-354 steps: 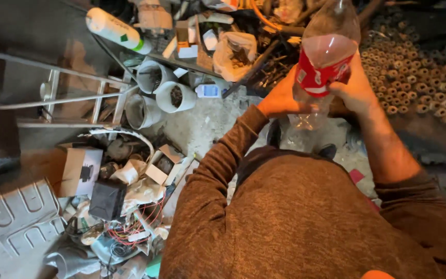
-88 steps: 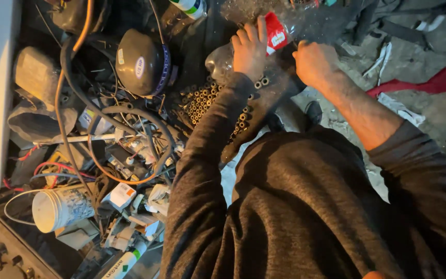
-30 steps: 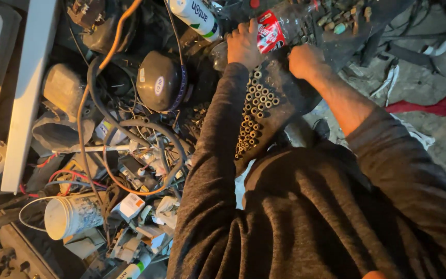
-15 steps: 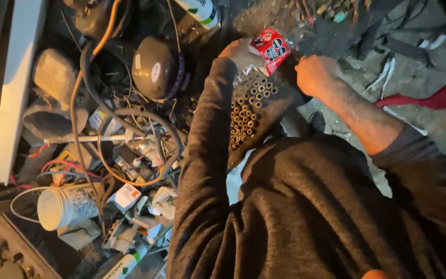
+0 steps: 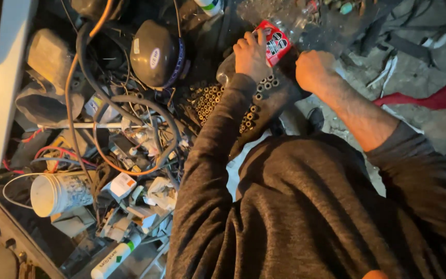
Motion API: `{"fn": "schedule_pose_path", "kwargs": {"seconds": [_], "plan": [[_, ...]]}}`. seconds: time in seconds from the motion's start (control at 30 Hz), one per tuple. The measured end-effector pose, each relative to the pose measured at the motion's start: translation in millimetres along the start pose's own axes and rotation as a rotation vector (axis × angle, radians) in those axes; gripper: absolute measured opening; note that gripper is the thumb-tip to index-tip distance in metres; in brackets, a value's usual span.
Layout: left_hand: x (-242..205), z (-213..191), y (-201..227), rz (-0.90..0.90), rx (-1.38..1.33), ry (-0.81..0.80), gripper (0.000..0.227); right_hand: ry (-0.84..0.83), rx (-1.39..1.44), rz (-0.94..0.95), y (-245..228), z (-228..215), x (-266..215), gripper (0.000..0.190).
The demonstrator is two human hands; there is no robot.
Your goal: The person cuts the top off a plastic bottle using scissors, then cuts a strip from the bottle and wraps it with white tape. The person then cuts the taped strip into smaller pieces.
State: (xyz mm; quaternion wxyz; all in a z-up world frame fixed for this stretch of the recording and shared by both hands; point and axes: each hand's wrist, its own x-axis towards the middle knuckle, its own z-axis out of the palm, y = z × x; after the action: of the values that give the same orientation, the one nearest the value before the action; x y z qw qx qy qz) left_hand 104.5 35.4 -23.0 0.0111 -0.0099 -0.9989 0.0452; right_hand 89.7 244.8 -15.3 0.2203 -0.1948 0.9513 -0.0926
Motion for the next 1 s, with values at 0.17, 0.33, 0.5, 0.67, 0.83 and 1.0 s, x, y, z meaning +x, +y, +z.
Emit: {"fn": "schedule_pose_path", "kwargs": {"seconds": [0.17,0.33,0.5,0.67,0.83,1.0], "plan": [[15,1,-18,0.068,-0.114,0.034,0.097,-0.105,-0.08,-0.013,-3,-7,15,0.026],[16,-15,-29,0.097,-0.264,0.026,0.094,-0.031,-0.174,0.026,-8,27,66,0.026],[18,-13,-45,0.055,-0.417,-0.048,0.093,0.004,-0.103,-0.059,8,8,16,0.032],[26,-14,-51,0.124,-0.394,-0.054,0.102,0.104,0.056,-0.125,12,-7,5,0.039],[22,-42,-46,0.123,-0.613,-0.213,0.088,0.077,0.069,-0.139,7,-50,-17,0.043],[16,2,-48,0.129,-0.602,-0.105,0.083,-0.081,0.06,-0.098,18,-12,5,0.044]]}}
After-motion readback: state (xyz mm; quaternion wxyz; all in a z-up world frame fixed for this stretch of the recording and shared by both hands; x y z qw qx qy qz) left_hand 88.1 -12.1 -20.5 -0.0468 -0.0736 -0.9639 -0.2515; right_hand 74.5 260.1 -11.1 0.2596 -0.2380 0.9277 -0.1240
